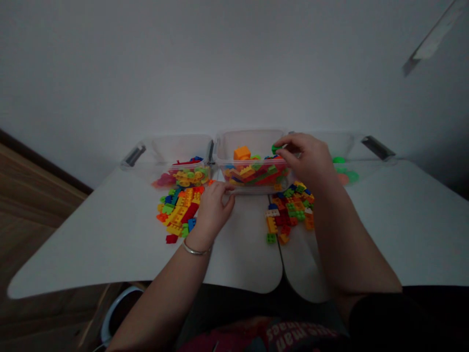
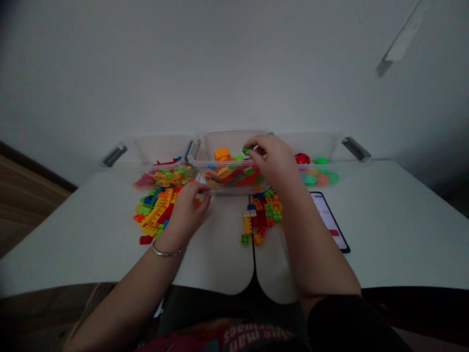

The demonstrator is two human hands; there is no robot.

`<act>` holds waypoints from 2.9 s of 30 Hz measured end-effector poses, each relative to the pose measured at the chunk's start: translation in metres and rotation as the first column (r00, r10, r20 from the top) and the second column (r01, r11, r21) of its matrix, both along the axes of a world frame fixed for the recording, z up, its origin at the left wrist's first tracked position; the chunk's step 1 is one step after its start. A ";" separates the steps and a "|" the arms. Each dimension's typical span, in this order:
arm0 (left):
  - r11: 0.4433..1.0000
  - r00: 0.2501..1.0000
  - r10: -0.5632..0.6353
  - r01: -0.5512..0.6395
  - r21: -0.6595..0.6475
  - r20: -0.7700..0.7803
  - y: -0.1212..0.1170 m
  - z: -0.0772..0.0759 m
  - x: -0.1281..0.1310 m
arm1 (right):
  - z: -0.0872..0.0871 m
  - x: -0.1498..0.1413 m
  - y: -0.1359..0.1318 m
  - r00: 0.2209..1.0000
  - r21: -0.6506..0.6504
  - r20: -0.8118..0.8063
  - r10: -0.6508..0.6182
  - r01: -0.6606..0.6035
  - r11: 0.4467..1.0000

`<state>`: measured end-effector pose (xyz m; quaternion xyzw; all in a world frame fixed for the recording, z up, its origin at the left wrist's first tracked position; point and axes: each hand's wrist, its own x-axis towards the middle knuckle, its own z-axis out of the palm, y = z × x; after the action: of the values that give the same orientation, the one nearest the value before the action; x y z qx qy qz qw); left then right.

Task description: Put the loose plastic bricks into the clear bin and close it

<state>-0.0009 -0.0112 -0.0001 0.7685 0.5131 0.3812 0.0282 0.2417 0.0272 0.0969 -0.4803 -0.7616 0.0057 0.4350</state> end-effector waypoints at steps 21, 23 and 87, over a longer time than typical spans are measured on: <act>0.874 0.765 0.405 -0.485 -0.035 -0.500 -0.009 0.005 -0.005 | -0.011 -0.009 0.006 0.925 -0.174 0.377 -0.048 0.121 0.977; 0.877 0.772 0.377 -0.476 -0.070 -0.512 -0.009 0.005 -0.005 | -0.011 -0.008 0.007 0.934 -0.178 0.354 -0.047 0.117 0.977; 0.970 0.960 -0.161 0.197 -0.143 0.231 0.004 -0.002 0.003 | -0.044 -0.078 -0.024 0.926 -0.071 0.156 0.344 -0.337 0.939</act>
<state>0.0026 -0.0076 -0.0020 0.7607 0.4647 0.4152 0.1818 0.1633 0.0031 0.0532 -0.3491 -0.8667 0.0573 0.3517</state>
